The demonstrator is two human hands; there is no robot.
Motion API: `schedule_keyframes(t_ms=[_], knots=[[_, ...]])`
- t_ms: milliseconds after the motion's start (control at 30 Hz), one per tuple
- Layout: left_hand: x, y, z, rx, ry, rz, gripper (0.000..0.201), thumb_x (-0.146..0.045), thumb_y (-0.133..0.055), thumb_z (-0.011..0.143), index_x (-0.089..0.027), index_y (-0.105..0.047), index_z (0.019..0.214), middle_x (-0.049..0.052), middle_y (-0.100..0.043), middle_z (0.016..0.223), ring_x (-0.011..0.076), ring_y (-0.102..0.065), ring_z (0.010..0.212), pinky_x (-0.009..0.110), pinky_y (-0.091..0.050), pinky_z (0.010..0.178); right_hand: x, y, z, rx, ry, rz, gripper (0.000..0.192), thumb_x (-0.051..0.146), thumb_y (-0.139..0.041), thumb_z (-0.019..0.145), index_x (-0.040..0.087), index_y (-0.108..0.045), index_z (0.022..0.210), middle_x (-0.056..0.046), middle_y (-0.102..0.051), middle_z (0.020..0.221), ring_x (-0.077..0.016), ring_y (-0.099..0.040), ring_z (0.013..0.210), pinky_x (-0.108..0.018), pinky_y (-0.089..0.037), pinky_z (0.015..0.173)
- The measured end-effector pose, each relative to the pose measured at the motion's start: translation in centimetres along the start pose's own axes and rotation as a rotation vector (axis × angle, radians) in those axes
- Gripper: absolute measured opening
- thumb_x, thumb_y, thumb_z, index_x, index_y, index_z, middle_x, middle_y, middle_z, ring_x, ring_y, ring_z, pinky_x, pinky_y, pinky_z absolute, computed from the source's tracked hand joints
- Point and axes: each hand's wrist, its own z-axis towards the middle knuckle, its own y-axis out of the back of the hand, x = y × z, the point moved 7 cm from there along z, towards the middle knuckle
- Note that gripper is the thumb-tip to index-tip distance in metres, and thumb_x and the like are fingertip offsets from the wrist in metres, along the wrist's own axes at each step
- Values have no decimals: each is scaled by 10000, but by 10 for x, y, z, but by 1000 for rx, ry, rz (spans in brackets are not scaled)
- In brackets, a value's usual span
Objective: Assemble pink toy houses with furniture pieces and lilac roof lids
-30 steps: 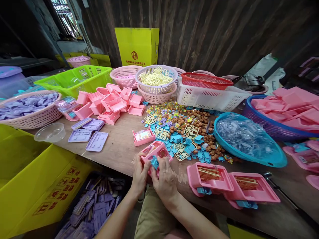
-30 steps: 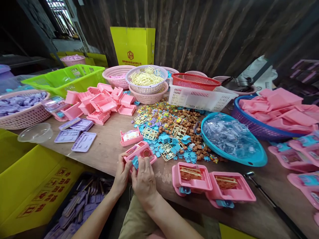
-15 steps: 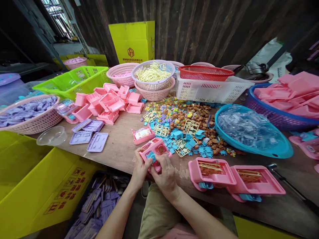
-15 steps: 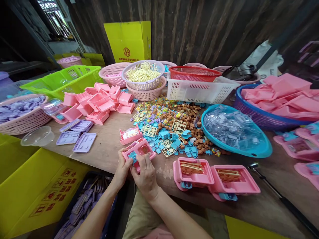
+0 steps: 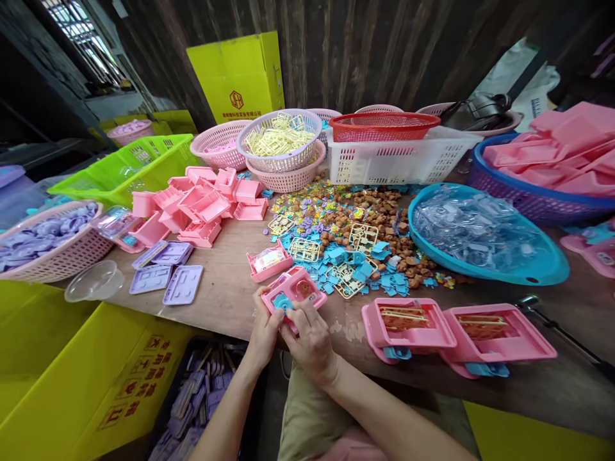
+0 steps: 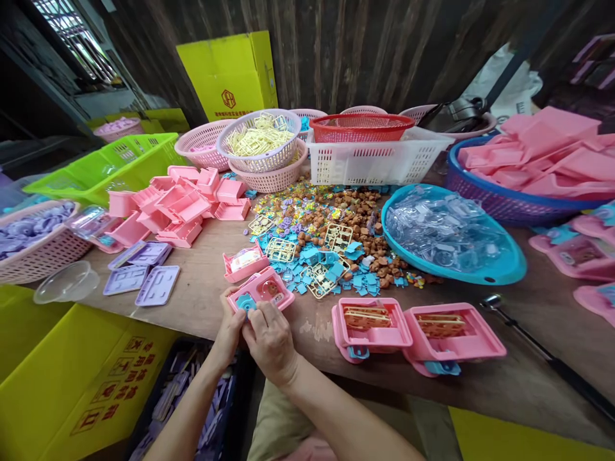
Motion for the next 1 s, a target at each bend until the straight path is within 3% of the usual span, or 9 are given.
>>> schedule_keyframes(t_ms=[267, 467, 667, 1000], knots=[[-9, -6, -2, 139, -70, 43, 601, -465, -551, 765, -219, -246, 1222, 71, -513, 1164, 222, -525, 1040, 380, -377, 937, -2, 2, -4, -28, 35, 11, 52, 169, -500, 854, 190, -547, 852, -65, -610, 773, -176, -597, 725, -301, -544, 672], [-12, -6, 0, 124, -53, 3, 603, -478, -552, 759, -217, -244, 1208, 79, -477, 1183, 217, -519, 1033, 380, -375, 946, -3, -2, -1, -19, 49, -5, 98, 164, -487, 849, 207, -547, 785, -43, -601, 734, -158, -568, 682, -279, -521, 633], [-6, -5, 0, 93, -25, -44, 598, -469, -558, 761, -216, -262, 1214, 49, -535, 1070, 214, -539, 985, 369, -400, 911, -1, -2, 2, 1, 0, -75, 189, 150, -507, 832, 212, -500, 653, -27, -550, 632, -170, -501, 609, -290, -437, 568], [-11, -6, -1, 141, -45, -84, 535, -428, -528, 811, -221, -264, 1228, 62, -524, 1107, 218, -525, 1025, 392, -388, 941, -2, 1, 8, 78, -34, -14, 176, 179, -475, 852, 210, -530, 687, -17, -554, 654, -161, -521, 638, -283, -434, 604]])
